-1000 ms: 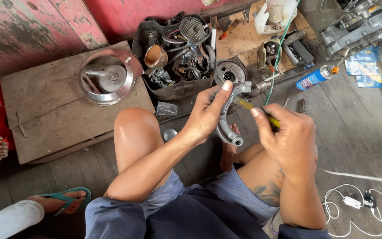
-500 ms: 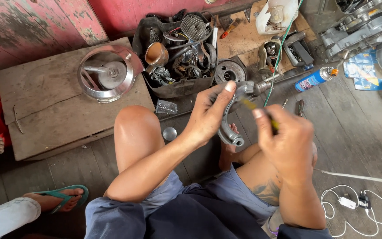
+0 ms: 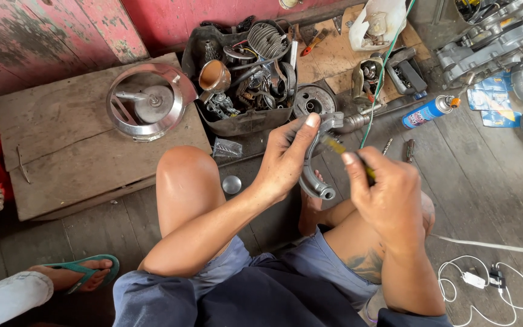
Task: The person sits on the floor and scrubs a curved metal brake shoe with a yellow-handled wire brush. They rotate the part to clean different surfaces, including the inner lining and outer edges, while surrounded by various mechanical parts and tools.
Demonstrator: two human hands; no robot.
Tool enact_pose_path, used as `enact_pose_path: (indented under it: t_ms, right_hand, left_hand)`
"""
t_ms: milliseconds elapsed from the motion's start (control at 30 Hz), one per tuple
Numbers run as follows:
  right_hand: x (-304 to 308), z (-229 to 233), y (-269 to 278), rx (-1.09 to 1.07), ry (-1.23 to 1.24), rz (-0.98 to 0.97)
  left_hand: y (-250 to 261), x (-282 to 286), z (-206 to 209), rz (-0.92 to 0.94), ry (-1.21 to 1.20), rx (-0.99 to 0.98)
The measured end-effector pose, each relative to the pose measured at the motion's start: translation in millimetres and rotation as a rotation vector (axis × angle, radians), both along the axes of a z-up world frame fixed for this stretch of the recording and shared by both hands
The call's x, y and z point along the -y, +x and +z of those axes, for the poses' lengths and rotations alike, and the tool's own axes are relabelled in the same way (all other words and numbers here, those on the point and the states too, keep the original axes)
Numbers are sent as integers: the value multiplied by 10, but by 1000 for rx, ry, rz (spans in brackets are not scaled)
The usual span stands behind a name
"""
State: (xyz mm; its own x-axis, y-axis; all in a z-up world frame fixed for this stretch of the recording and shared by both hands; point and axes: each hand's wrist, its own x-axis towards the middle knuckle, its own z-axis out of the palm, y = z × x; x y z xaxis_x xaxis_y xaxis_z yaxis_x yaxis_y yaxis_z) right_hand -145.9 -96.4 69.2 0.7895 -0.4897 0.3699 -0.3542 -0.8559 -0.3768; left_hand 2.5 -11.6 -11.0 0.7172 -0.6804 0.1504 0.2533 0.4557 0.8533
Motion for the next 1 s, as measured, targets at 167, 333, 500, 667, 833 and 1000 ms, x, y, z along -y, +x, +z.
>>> enact_pose_path:
  t_ms: [167,333,500,667,833,1000]
  right_hand:
    - [79,-61,-26,49,64,16]
    - [13,-41,7,18,63,43]
    - [-44,22,26,-15,116,86]
    - [15,17,13,-40,101,98]
    - [56,8,40,-24,169,139]
    - [25,72,34,-97,232,230]
  left_hand:
    - [3,60,-30,-1,-9,-17]
    - [24,118,-109,-7,-18,-38]
    - [70,177,-284,-11,6,-88]
    - [108,105,-200,-27,22,-32]
    - [134,-113,191,-77,4,77]
    - [233,-109,205,-10,-25,198]
